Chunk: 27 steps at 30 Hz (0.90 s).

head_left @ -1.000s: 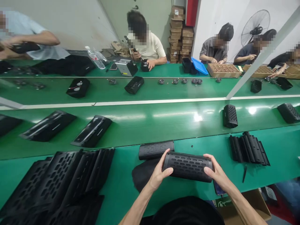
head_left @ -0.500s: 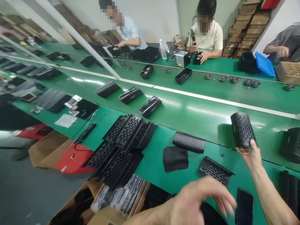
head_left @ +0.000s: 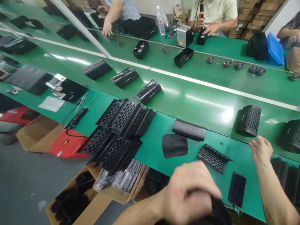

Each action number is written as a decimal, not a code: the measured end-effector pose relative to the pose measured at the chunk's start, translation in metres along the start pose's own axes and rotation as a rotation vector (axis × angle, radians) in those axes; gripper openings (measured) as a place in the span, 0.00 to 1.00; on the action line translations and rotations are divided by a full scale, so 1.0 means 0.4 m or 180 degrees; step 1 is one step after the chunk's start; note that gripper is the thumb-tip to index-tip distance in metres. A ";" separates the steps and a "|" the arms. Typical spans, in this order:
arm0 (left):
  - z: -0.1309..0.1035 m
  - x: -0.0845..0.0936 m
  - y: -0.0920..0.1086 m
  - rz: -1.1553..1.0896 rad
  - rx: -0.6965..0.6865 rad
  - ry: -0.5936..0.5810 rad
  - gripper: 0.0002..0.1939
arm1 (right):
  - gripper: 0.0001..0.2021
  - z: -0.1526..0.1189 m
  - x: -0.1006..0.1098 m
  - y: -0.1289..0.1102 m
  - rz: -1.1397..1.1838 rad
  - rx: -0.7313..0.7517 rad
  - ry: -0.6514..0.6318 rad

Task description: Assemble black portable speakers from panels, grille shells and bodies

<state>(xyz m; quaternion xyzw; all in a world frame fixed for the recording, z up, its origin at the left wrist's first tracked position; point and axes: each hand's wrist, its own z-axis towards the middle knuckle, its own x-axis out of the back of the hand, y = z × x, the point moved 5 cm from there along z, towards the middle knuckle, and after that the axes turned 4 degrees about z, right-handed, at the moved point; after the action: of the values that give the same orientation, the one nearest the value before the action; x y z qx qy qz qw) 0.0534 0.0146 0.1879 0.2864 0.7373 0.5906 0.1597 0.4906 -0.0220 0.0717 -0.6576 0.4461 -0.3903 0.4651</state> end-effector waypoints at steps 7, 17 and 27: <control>0.195 0.078 -0.363 0.2560 0.1825 0.0668 0.11 | 0.27 -0.415 0.005 0.061 -0.0131 -0.0586 -0.1172; 0.126 0.054 -0.402 0.2559 0.0976 0.0489 0.12 | 0.27 -0.658 -0.195 0.215 -0.1085 -0.0381 -0.2437; 0.147 -0.043 -0.351 0.2000 0.0410 0.0197 0.09 | 0.21 -0.584 -0.120 0.206 -0.1876 0.0329 -0.1857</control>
<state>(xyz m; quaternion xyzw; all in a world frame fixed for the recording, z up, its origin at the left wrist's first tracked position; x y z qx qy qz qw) 0.0679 0.0306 0.0361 0.4915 0.6532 0.5715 -0.0714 0.2409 -0.0518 0.0493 -0.8159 0.0682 -0.3259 0.4727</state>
